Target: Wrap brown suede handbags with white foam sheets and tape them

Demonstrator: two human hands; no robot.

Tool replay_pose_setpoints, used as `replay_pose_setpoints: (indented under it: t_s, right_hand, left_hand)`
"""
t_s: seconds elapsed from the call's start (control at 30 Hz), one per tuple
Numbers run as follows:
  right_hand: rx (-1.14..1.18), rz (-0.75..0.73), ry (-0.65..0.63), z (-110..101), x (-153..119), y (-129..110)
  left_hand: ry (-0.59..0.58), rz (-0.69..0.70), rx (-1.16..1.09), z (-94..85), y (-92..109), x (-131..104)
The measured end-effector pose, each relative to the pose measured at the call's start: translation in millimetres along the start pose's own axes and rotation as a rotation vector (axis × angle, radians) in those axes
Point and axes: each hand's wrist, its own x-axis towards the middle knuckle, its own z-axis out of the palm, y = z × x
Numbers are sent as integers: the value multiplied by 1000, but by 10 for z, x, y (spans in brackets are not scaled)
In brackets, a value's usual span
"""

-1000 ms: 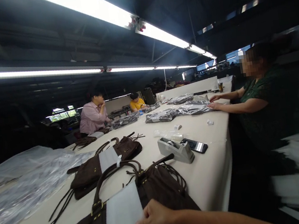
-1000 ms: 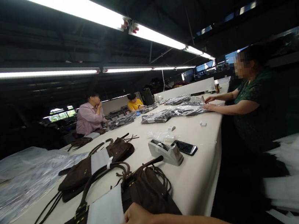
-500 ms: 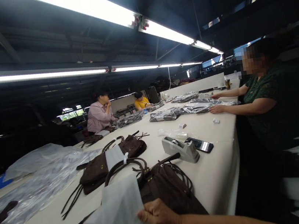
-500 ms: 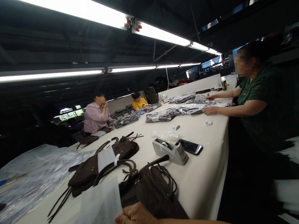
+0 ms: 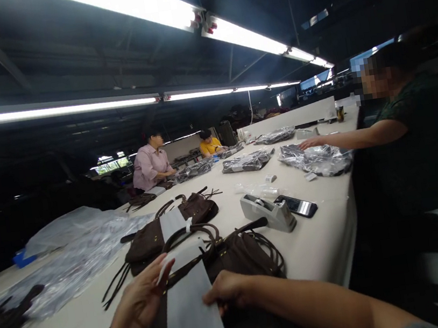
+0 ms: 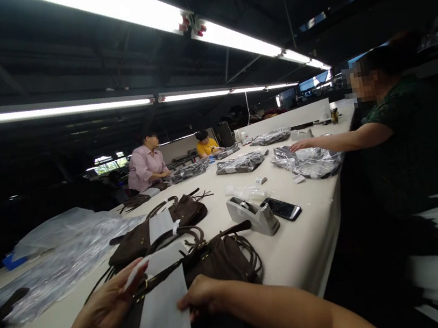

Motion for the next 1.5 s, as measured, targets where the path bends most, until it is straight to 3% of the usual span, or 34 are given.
replay_pose_setpoints:
  t_s: [0.17, 0.33, 0.5, 0.63, 0.8, 1.0, 1.2, 1.3, 1.43, 1.5]
  right_hand:
    - [27, -91, 81, 27, 129, 15]
    - [14, -48, 98, 3, 146, 76]
    - [52, 7, 142, -44, -17, 94]
    - [77, 3, 141, -54, -99, 84]
    - [92, 11, 124, -51, -78, 74]
    - [163, 36, 58, -108, -56, 65]
    - [239, 109, -111, -248, -30, 57]
    - [245, 106, -156, -248, -43, 50]
    - [59, 14, -52, -160, -98, 72]
    - [-96, -34, 19, -136, -74, 105]
  left_hand:
    - [5, -97, 269, -434, -535, -395]
    - [71, -192, 241, -731, -889, -464]
    - [177, -175, 147, -764, -882, -419]
    - [136, -192, 167, -776, -950, -426]
    - [138, -101, 297, -844, -1092, -359]
    - [120, -27, 559, -891, -1099, -333]
    - [81, 192, 914, -880, -1076, -370]
    - [59, 229, 1054, -864, -1043, -364]
    - [47, 254, 1241, -959, -1073, -274]
    - [4, 339, 1324, -1059, -1149, -156]
